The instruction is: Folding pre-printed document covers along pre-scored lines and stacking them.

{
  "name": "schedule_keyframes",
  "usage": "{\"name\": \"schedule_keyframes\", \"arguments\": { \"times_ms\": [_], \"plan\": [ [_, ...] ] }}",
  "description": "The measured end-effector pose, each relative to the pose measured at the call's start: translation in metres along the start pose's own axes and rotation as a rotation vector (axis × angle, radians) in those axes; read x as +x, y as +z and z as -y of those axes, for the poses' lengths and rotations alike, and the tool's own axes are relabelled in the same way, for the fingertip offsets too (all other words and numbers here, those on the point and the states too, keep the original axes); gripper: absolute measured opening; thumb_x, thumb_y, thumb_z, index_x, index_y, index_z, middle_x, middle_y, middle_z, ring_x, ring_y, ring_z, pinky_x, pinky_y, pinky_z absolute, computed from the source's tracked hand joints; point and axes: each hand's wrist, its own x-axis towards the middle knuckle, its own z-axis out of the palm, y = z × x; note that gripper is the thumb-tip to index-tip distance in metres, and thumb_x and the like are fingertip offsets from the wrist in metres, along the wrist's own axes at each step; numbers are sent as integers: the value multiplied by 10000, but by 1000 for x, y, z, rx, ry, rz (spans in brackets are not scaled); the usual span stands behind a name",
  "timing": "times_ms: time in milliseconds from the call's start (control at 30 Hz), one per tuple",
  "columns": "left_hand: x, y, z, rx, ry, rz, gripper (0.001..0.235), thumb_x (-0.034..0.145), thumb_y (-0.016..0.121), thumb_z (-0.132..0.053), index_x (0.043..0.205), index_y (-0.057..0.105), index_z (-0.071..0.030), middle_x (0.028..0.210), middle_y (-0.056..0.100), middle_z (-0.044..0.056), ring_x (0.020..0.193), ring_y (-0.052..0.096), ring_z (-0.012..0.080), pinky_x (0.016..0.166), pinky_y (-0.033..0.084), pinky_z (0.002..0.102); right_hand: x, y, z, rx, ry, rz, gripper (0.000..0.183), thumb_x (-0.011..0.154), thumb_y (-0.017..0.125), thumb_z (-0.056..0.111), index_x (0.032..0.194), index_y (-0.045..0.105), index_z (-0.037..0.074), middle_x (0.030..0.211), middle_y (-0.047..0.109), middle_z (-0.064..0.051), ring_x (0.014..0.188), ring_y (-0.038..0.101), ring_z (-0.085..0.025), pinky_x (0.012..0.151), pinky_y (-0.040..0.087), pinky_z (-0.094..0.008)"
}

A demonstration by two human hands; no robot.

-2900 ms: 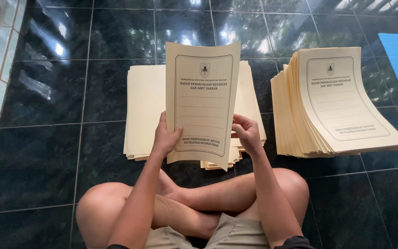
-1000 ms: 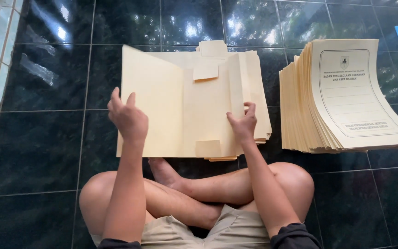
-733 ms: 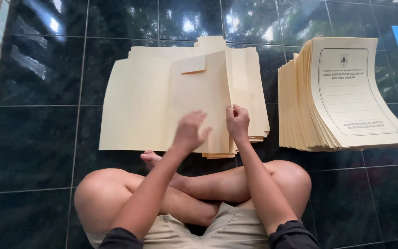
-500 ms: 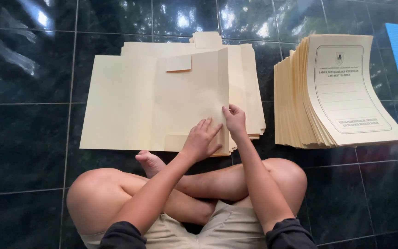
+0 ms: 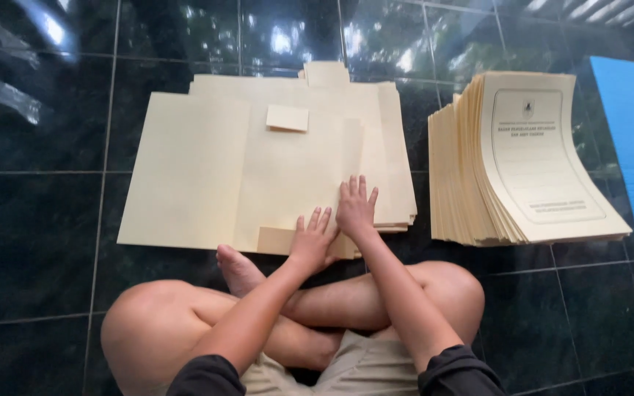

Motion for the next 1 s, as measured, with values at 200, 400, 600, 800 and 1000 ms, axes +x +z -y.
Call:
{"name": "schedule_keyframes", "arguments": {
  "times_ms": [200,400,600,800,1000],
  "plan": [
    [8,3,1,-2,-6,-5,906,811,639,-718,1579,350,-335,1708,149,132,1571,135,373,1168,254,658,45,10,-4,-1,15,77,554,1066,324,253,1605,347,129,1679,329,-114,1590,181,-313,1218,112,-691],
    [2,-10,3,-32,2,1,908,832,624,-719,1588,334,-308,1703,161,140,1567,139,374,1166,255,652,118,19,-16,-7,38,81,622,986,358,141,1608,334,147,1685,315,-104,1583,196,-305,1212,148,-695],
    [-4,-27,0,-51,7,7,869,847,639,-678,1562,407,-242,1678,221,193,1554,163,417,1137,275,667,156,-5,-21,-13,46,136,697,945,392,58,1630,309,161,1699,288,-99,1586,181,-312,1219,163,-672],
    [3,-36,2,-74,10,122,893,868,593,-682,1600,335,-242,1696,161,191,1567,102,417,1146,251,687,197,-17,-25,-35,34,135,759,902,419,33,1637,301,181,1700,280,-114,1585,170,-326,1207,163,-684],
    [9,-41,1,-59,1,158,944,844,656,-664,1615,296,-254,1705,126,178,1567,81,421,1142,273,679,198,-30,-21,-47,21,128,765,893,428,0,1633,324,166,1686,313,-129,1576,203,-336,1212,172,-671]
  ]
}}
